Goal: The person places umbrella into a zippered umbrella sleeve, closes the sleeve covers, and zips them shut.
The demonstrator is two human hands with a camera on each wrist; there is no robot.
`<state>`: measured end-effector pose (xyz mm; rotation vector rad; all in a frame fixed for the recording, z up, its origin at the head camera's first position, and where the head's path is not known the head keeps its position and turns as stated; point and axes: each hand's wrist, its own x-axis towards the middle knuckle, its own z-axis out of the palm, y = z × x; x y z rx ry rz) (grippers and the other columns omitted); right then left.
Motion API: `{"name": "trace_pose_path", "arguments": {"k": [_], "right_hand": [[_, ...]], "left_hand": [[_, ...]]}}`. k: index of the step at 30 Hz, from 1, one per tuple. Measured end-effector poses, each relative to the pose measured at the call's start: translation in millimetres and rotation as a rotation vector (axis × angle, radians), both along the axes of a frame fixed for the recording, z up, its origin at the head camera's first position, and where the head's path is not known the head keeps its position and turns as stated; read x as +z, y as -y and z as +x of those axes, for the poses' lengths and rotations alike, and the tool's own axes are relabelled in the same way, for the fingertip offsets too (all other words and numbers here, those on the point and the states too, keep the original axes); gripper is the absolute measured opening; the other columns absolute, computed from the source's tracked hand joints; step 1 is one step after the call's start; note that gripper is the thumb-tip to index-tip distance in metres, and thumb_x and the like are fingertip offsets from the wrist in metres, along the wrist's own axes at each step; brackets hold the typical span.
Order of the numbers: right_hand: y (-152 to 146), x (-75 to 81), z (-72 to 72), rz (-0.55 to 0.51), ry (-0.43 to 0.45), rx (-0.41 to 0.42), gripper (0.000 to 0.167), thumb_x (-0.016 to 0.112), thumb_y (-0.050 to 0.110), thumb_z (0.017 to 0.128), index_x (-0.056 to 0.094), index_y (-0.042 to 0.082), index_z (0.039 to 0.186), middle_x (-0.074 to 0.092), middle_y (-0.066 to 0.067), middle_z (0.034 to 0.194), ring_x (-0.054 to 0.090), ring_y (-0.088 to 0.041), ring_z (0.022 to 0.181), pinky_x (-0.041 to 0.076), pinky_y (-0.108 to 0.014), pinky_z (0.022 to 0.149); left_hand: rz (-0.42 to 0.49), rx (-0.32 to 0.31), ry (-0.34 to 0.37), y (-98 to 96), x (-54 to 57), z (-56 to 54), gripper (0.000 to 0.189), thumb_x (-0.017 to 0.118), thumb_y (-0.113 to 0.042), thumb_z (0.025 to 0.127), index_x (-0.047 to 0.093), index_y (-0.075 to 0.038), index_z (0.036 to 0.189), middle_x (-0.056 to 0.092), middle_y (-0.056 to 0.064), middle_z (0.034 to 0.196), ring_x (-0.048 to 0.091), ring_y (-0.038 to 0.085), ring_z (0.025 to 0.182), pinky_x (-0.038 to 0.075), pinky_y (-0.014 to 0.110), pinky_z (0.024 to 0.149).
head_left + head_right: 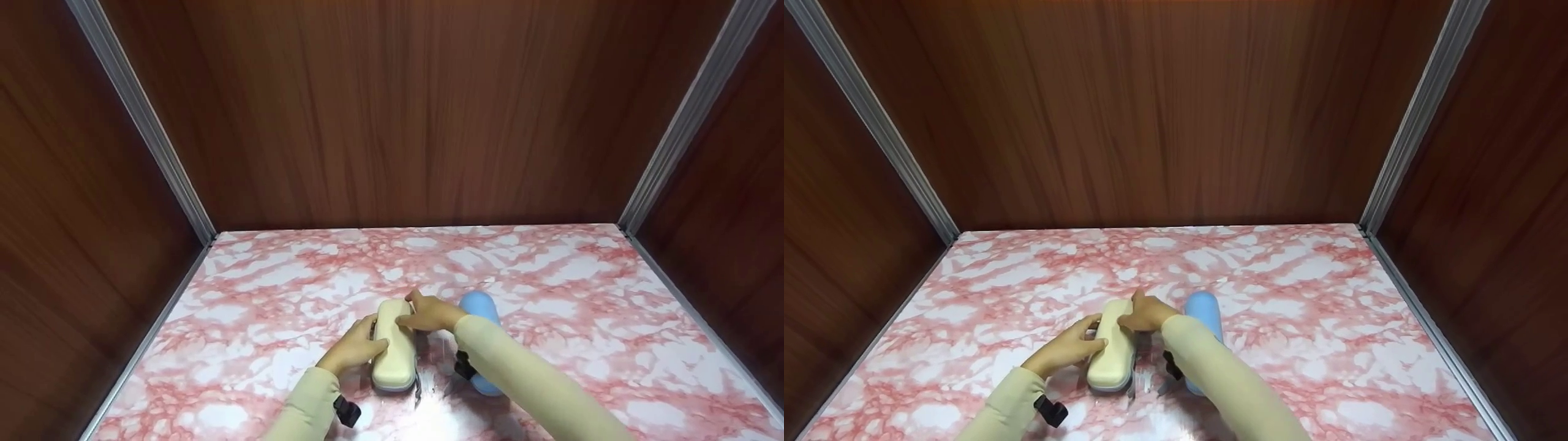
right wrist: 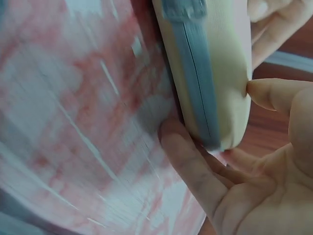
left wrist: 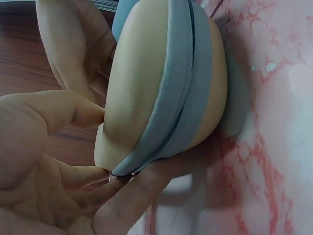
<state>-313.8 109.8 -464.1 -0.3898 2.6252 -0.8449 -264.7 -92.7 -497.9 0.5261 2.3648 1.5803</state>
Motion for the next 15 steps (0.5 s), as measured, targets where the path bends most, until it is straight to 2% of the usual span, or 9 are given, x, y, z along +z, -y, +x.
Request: {"name": "trace_pose_path", "arguments": {"k": [6, 9, 15], "right_hand": [[-3.1, -5.0, 13.7, -0.065, -0.005, 0.015, 0.079, 0.069, 0.037, 0.091, 0.033, -0.002, 0.149, 0.061, -0.027, 0.125, 0.061, -0.034, 0.111, 0.049, -0.048, 0.097], [-4.8, -6.9, 18.6, -0.091, 0.011, 0.025, 0.087, 0.071, 0.037, 0.09, 0.026, -0.002, 0.153, 0.057, -0.03, 0.131, 0.058, -0.038, 0.118, 0.046, -0.051, 0.101], [-6.7, -10.0, 27.3, -0.182, 0.025, 0.053, 0.095, 0.074, 0.032, 0.087, 0.018, -0.005, 0.155, 0.053, -0.031, 0.135, 0.054, -0.038, 0.123, 0.043, -0.052, 0.104]], "left_hand": [[0.022, -0.008, 0.017, -1.3, 2.2, 1.5, 0.062, 0.058, -0.005, 0.092, 0.036, 0.01, 0.147, 0.051, 0.025, 0.137, 0.056, 0.033, 0.116, 0.045, 0.048, 0.101], [0.013, 0.005, 0.039, -1.4, 3.0, 2.7, 0.065, 0.059, -0.007, 0.093, 0.031, 0.01, 0.15, 0.045, 0.027, 0.143, 0.053, 0.035, 0.122, 0.043, 0.051, 0.103], [0.012, 0.015, 0.051, -0.6, 1.7, 2.5, 0.065, 0.06, -0.01, 0.094, 0.033, 0.008, 0.15, 0.041, 0.027, 0.145, 0.048, 0.039, 0.126, 0.042, 0.054, 0.103]]}}
